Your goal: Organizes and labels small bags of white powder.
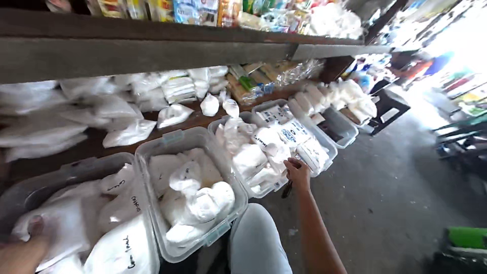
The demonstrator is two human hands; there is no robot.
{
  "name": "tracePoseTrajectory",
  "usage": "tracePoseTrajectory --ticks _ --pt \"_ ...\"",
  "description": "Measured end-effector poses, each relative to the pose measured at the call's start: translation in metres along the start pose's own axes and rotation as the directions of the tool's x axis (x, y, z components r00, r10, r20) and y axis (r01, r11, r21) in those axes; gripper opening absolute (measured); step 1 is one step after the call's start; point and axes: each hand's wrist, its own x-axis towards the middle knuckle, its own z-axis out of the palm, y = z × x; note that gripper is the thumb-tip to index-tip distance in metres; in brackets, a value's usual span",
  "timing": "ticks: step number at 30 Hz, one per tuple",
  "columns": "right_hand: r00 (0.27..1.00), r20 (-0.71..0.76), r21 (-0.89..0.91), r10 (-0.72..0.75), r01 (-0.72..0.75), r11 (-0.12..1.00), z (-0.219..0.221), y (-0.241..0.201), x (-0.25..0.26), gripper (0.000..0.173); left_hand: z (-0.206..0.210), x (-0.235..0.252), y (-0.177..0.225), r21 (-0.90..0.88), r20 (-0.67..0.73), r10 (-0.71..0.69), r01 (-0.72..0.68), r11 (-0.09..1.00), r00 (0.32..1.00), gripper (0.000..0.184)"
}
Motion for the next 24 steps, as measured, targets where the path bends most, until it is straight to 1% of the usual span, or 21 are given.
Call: tracePoseTrajectory --ticks 1,2,3,4,5,7,9,11,13,16,18,20,21,23,24 --pt "0.998 -0.007 0.193 0.068 -0.065 0.979 0.0 0.002 0.001 0.022 0.003 0.008 -0.005 -0.023 0.001 -0.081 0.081 0.996 0.997 0.089" --pt "0.991 0.011 0.36 0.136 -0.131 0.924 0.001 0.002 0.0 0.016 0.006 0.013 -0.011 -0.003 0.003 -0.114 0.114 0.993 0.993 0.09" --pt "0.982 0.035 0.471 0.187 -0.182 0.863 0.003 0.001 -0.001 0.015 0.006 0.015 -0.013 0.045 -0.006 -0.113 0.113 0.993 0.994 0.09" --pt "0.976 0.045 0.528 0.215 -0.206 0.824 0.006 0.001 -0.002 0.016 0.006 0.016 -0.014 0.084 -0.015 -0.1 0.101 0.991 0.995 0.088" --pt "0.974 0.045 0.536 0.22 -0.209 0.818 0.01 -0.001 -0.001 0.018 0.005 0.016 -0.014 0.096 -0.018 -0.087 0.088 0.991 0.996 0.087" --pt "0.983 0.038 0.434 0.178 -0.177 0.883 0.02 -0.007 0.006 0.026 0.0 0.012 -0.017 0.08 -0.02 -0.043 0.044 0.996 0.999 0.083" --pt "0.996 0.035 0.229 0.088 -0.094 0.969 0.03 -0.017 0.025 0.031 -0.003 0.006 -0.023 0.052 -0.037 0.006 -0.004 0.999 0.999 0.077" --pt "0.999 0.038 -0.011 -0.011 0.012 1.0 0.041 -0.028 0.054 0.035 -0.001 0.001 -0.029 0.07 -0.067 0.045 -0.04 0.997 0.997 0.072" --pt "0.994 0.092 -0.225 -0.055 0.075 0.972 0.053 -0.039 0.085 0.043 0.002 -0.001 -0.037 0.099 -0.095 0.113 -0.104 0.99 0.989 0.067" --pt "0.986 0.165 -0.449 -0.014 0.088 0.889 0.067 -0.05 0.118 0.067 0.003 0.002 -0.034 0.222 -0.064 0.246 -0.227 0.948 0.967 0.059" --pt "0.977 0.214 -0.543 0.023 0.1 0.834 0.073 -0.056 0.127 0.077 0.001 0.0 -0.018 0.32 -0.07 0.277 -0.242 0.916 0.958 0.048" --pt "0.957 0.287 -0.578 0.035 0.144 0.803 0.079 -0.059 0.126 0.077 -0.002 -0.017 0.009 0.333 -0.127 0.3 -0.244 0.911 0.946 0.045" --pt "0.948 0.318 -0.562 0.026 0.166 0.81 0.081 -0.058 0.126 0.074 -0.001 -0.023 0.021 0.335 -0.118 0.337 -0.282 0.899 0.934 0.046" --pt "0.931 0.363 -0.538 -0.031 0.236 0.809 0.085 -0.06 0.122 0.068 0.012 -0.025 0.037 0.362 -0.012 0.386 -0.356 0.862 0.922 0.054" --pt "0.922 0.38 -0.542 -0.076 0.288 0.79 0.086 -0.062 0.117 0.065 0.02 -0.022 0.037 0.376 0.043 0.381 -0.369 0.85 0.923 0.058"
